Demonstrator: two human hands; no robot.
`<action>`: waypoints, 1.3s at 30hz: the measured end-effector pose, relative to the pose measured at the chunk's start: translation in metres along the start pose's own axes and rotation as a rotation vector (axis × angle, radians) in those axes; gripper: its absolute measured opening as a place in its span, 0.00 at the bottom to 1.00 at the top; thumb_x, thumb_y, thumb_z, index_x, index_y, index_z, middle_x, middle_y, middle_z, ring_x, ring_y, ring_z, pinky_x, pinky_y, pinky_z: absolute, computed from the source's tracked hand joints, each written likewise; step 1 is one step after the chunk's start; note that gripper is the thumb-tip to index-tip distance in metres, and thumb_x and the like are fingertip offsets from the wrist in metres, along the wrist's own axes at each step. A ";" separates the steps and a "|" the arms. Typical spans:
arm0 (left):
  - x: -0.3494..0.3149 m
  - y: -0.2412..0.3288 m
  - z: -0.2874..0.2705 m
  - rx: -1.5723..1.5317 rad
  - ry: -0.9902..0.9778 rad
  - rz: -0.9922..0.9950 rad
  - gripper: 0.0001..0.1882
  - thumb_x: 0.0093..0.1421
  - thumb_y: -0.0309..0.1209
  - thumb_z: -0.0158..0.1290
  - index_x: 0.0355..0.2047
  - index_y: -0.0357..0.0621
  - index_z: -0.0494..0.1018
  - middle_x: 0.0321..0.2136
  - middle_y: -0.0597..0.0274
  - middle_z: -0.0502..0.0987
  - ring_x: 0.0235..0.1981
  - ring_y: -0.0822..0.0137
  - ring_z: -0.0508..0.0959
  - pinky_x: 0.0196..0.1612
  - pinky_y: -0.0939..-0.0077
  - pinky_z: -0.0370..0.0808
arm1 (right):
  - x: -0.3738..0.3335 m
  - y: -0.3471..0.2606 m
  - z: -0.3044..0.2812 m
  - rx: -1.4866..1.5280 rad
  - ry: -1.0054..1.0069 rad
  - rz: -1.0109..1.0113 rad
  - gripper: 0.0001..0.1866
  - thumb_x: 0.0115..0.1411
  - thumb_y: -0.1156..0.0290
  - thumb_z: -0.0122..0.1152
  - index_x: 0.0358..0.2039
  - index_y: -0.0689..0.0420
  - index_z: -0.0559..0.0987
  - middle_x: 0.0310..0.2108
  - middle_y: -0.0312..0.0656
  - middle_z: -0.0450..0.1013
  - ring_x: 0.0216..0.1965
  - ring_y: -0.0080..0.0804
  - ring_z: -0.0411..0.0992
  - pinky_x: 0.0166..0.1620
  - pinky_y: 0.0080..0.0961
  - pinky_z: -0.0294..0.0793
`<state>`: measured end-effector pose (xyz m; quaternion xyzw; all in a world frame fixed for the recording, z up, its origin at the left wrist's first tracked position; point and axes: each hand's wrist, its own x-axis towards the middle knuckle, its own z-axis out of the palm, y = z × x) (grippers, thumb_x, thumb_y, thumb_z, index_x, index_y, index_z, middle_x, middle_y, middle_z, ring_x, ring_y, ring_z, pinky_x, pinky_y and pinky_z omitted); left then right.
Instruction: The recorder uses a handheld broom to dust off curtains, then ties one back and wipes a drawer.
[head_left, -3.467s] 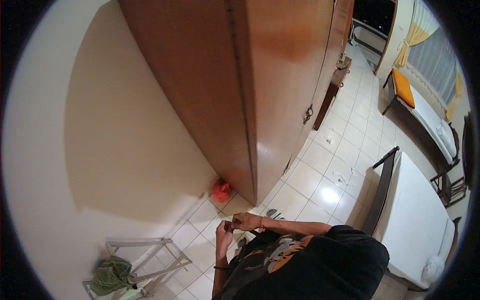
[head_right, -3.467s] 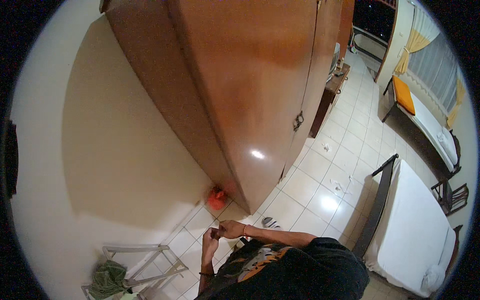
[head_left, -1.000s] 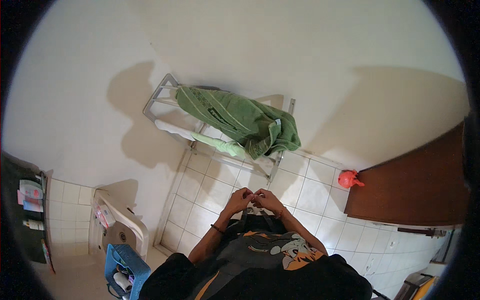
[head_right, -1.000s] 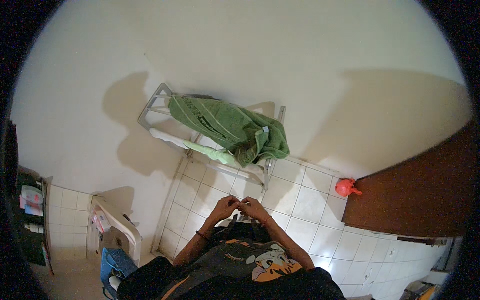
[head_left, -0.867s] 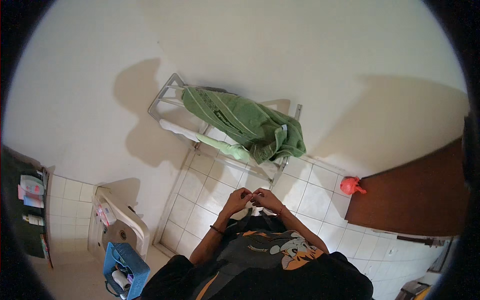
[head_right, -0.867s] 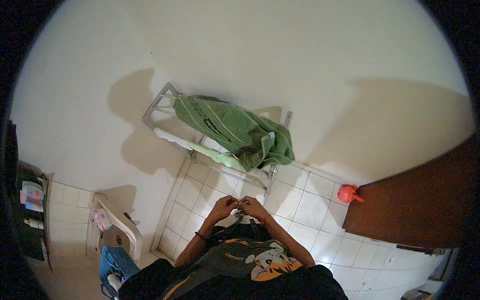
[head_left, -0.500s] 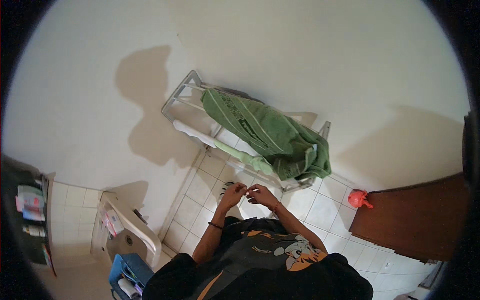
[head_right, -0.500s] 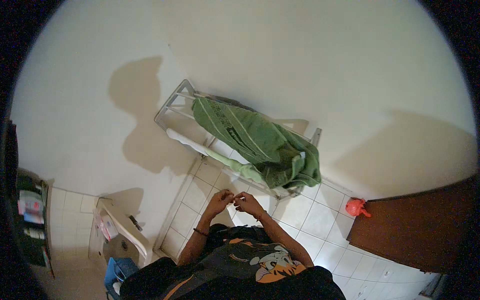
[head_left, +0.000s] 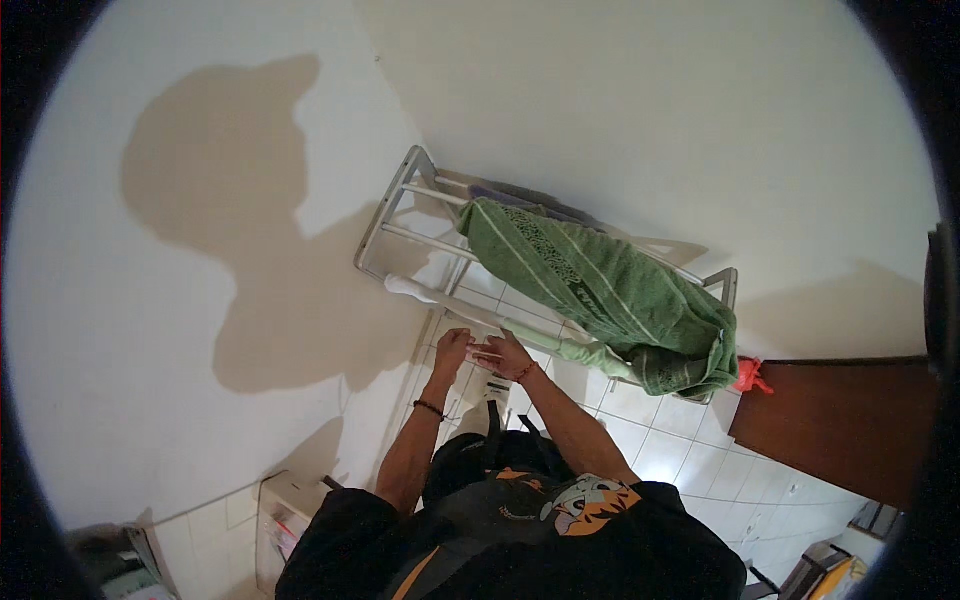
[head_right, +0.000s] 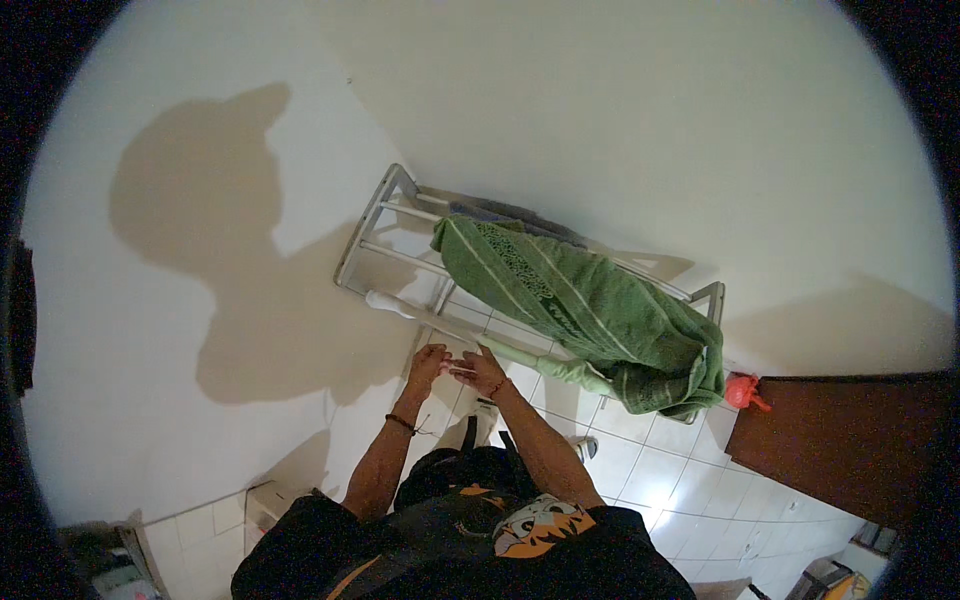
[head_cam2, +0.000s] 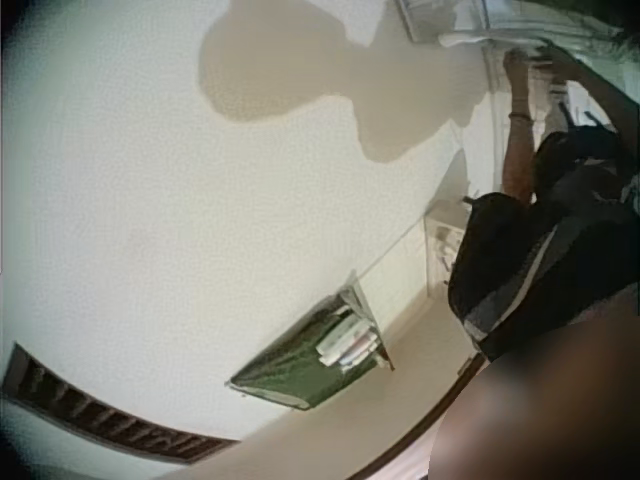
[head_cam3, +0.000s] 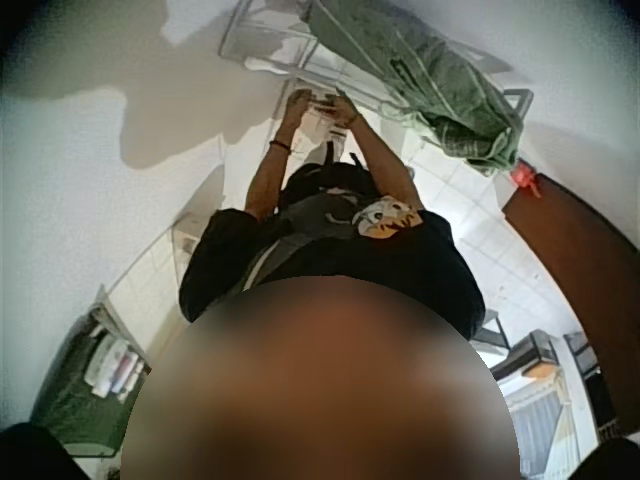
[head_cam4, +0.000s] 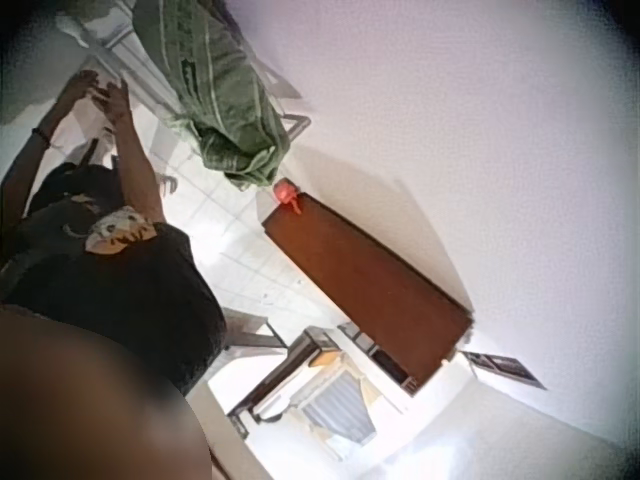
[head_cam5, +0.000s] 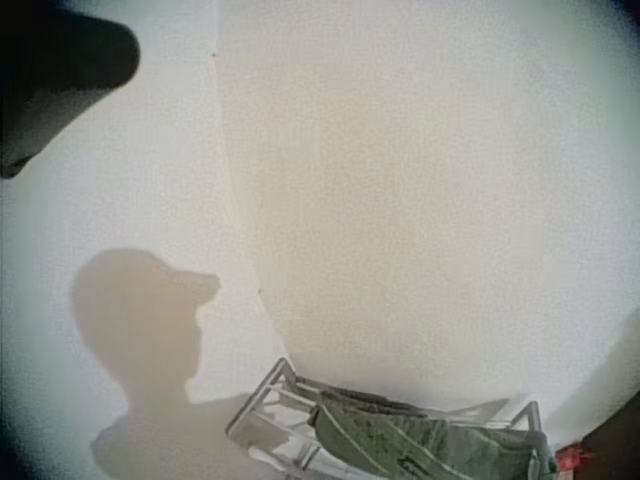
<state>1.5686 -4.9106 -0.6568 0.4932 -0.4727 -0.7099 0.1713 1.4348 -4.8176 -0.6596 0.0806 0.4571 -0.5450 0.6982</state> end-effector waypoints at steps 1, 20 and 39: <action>-0.001 0.000 -0.006 0.004 0.004 -0.007 0.15 0.61 0.38 0.51 0.43 0.42 0.71 0.34 0.62 0.76 0.33 0.70 0.76 0.39 0.77 0.74 | 0.003 0.007 0.010 0.057 0.000 -0.041 0.30 0.62 0.69 0.52 0.61 0.49 0.51 0.42 0.51 0.71 0.41 0.42 0.74 0.46 0.36 0.77; -0.039 0.051 0.014 -0.701 -0.363 -0.201 0.34 0.60 0.59 0.36 0.58 0.47 0.62 0.53 0.59 0.69 0.52 0.61 0.71 0.52 0.58 0.68 | -0.139 -0.027 0.050 -0.593 0.031 -0.802 0.10 0.60 0.69 0.54 0.33 0.64 0.76 0.28 0.32 0.68 0.37 0.19 0.63 0.44 0.21 0.62; -0.212 -0.028 0.297 -0.210 -1.072 -0.612 0.32 0.48 0.26 0.52 0.56 0.39 0.62 0.52 0.52 0.69 0.56 0.53 0.67 0.63 0.53 0.59 | -0.436 0.109 -0.181 -0.231 0.387 -1.033 0.17 0.65 0.59 0.52 0.27 0.60 0.72 0.22 0.30 0.63 0.28 0.15 0.59 0.30 0.22 0.60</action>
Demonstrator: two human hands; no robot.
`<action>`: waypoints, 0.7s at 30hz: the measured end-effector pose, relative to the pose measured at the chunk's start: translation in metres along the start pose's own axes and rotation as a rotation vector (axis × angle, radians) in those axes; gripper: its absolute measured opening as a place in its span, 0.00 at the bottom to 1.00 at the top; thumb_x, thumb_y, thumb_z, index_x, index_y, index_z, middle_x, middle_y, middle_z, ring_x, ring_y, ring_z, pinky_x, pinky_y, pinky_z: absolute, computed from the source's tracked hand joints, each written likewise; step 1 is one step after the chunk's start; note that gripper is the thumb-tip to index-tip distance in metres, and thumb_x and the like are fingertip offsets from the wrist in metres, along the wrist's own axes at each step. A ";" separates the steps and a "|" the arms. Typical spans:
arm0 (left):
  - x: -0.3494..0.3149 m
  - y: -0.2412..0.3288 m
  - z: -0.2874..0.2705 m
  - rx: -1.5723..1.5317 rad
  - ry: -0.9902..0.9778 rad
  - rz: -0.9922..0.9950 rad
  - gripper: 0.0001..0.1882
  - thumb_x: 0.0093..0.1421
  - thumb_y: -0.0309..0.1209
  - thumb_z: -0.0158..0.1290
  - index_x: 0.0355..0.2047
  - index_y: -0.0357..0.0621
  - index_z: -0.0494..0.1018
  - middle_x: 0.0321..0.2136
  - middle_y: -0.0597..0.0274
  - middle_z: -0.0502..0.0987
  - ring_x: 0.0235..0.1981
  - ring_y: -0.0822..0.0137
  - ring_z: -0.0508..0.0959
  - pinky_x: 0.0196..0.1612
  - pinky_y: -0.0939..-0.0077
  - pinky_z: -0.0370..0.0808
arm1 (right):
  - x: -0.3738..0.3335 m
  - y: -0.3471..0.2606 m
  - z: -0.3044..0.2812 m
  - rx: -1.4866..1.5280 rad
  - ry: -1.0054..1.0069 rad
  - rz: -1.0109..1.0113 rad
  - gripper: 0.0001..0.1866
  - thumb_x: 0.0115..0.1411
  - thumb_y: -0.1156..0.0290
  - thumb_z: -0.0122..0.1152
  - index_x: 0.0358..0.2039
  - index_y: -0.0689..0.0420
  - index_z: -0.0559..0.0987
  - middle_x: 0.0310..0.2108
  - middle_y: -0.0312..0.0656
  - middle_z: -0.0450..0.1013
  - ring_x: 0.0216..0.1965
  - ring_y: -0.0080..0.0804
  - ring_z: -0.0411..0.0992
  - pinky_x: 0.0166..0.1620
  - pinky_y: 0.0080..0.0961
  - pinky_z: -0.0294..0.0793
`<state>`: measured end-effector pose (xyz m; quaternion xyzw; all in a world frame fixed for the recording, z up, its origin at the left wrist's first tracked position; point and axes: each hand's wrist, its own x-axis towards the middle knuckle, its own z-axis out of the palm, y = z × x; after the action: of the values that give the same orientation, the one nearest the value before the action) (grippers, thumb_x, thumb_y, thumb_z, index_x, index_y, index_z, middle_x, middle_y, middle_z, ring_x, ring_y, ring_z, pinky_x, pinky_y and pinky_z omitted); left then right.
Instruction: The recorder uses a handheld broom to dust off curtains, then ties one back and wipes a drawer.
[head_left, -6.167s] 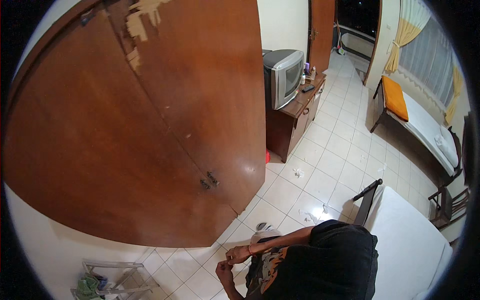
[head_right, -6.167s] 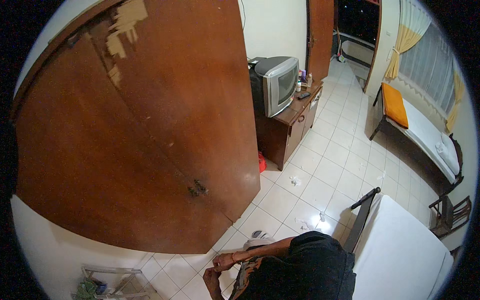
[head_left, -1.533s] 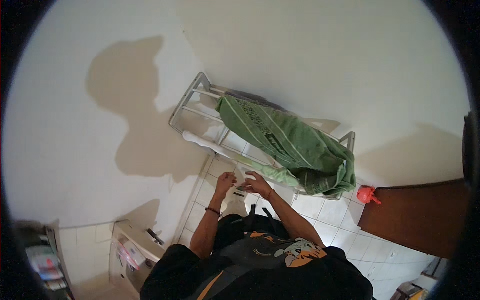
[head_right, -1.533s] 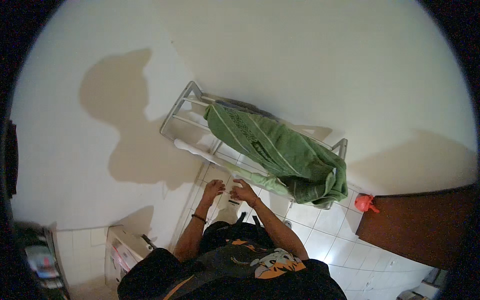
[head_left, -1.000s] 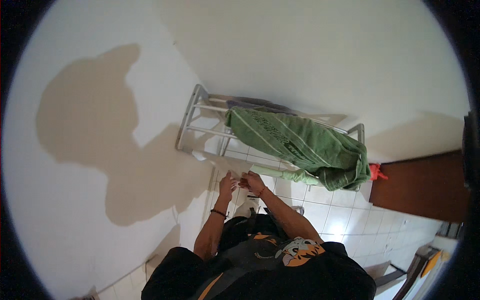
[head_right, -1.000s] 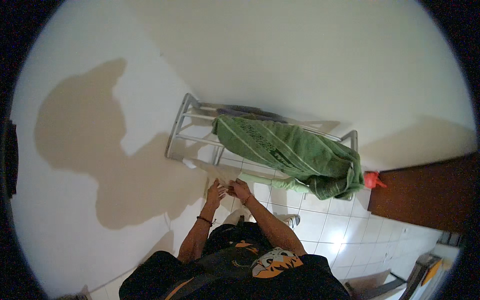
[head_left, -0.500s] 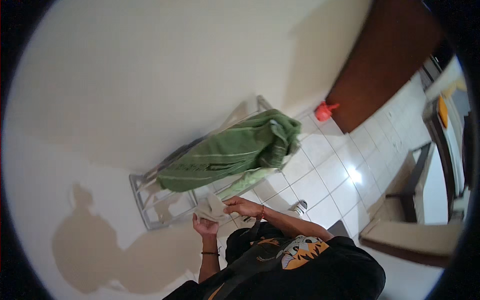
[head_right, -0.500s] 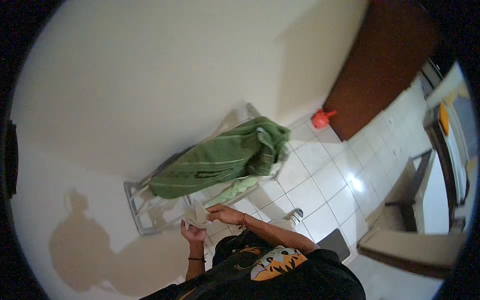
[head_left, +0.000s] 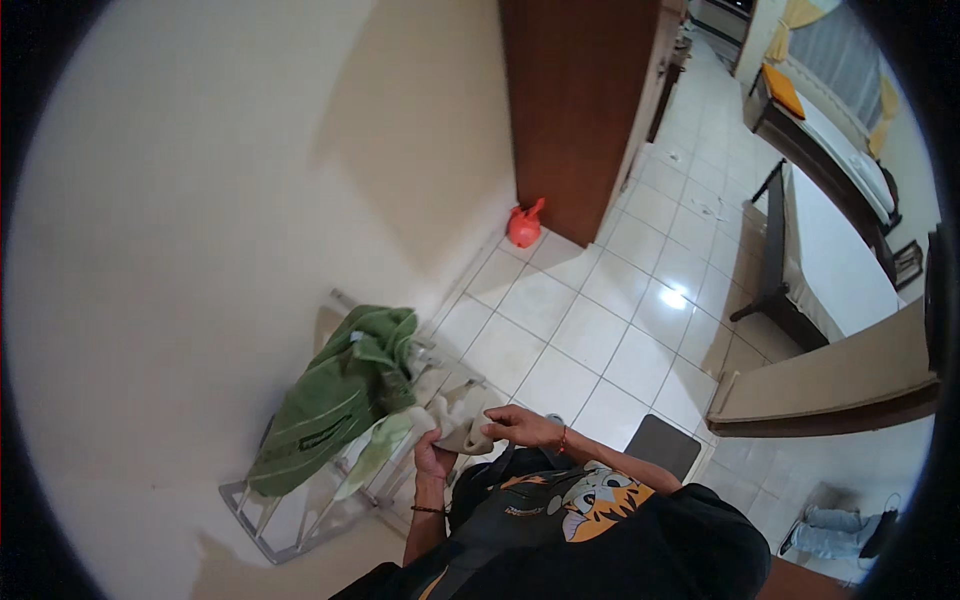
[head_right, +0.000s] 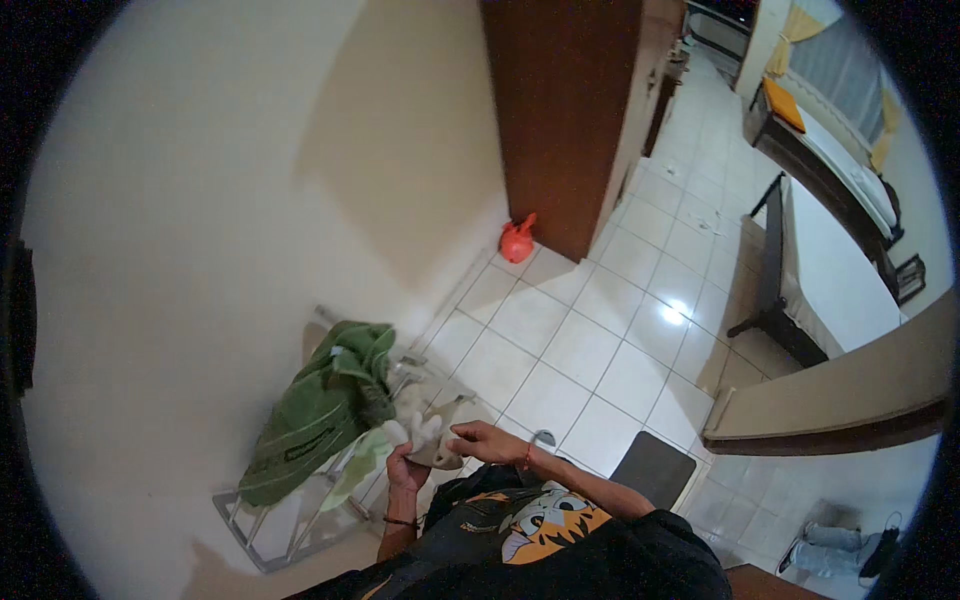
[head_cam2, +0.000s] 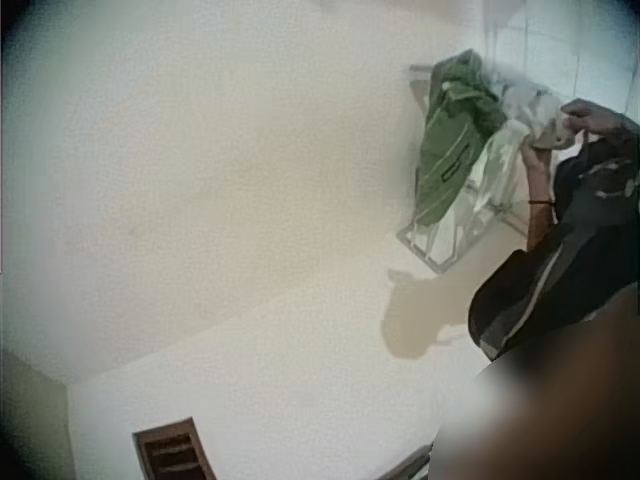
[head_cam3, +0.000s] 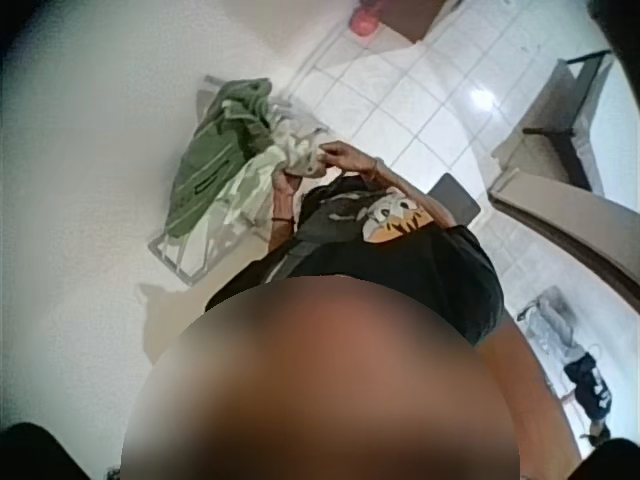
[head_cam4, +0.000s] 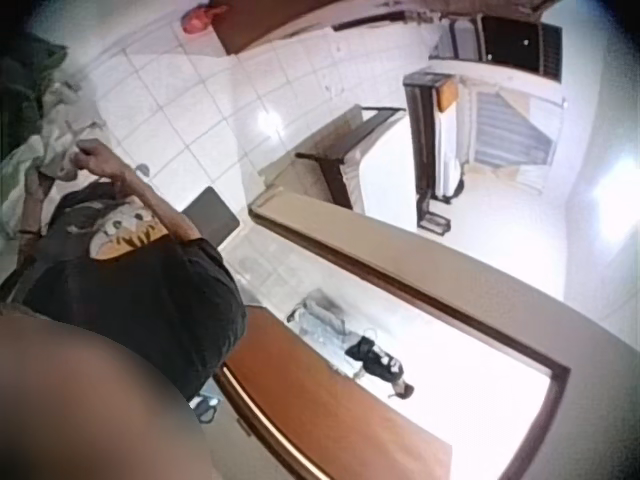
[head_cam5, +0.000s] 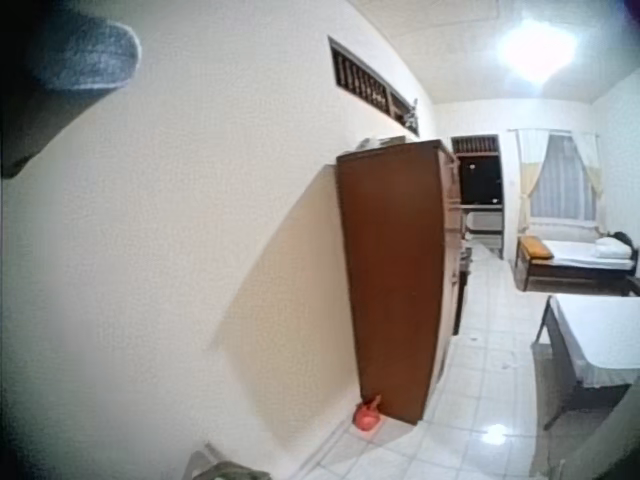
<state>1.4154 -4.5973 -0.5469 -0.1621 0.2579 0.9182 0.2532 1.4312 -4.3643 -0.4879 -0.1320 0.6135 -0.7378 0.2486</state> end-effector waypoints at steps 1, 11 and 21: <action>0.015 -0.012 0.012 0.008 -0.008 -0.019 0.32 0.48 0.26 0.52 0.56 0.39 0.62 0.52 0.52 0.69 0.56 0.53 0.67 0.63 0.53 0.59 | -0.012 -0.001 -0.015 0.002 0.022 -0.003 0.17 0.65 0.59 0.52 0.27 0.60 0.72 0.22 0.30 0.63 0.28 0.15 0.59 0.30 0.22 0.60; 0.131 -0.094 0.099 0.245 -0.263 -0.234 0.30 0.52 0.22 0.51 0.58 0.43 0.62 0.52 0.58 0.70 0.56 0.57 0.68 0.61 0.57 0.62 | -0.098 -0.020 -0.109 -0.326 0.727 -0.208 0.08 0.59 0.71 0.58 0.29 0.63 0.77 0.30 0.43 0.69 0.33 0.31 0.68 0.39 0.27 0.67; 0.244 -0.146 0.171 0.461 -0.318 -0.367 0.22 0.61 0.27 0.48 0.56 0.37 0.64 0.50 0.57 0.73 0.51 0.61 0.73 0.56 0.64 0.69 | -0.118 -0.024 -0.198 -0.182 1.021 -0.119 0.09 0.58 0.71 0.61 0.28 0.65 0.77 0.33 0.42 0.70 0.37 0.31 0.68 0.42 0.26 0.67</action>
<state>1.2670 -4.3013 -0.5687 0.0010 0.3826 0.7885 0.4816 1.4269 -4.1325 -0.4936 0.1889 0.7097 -0.6647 -0.1371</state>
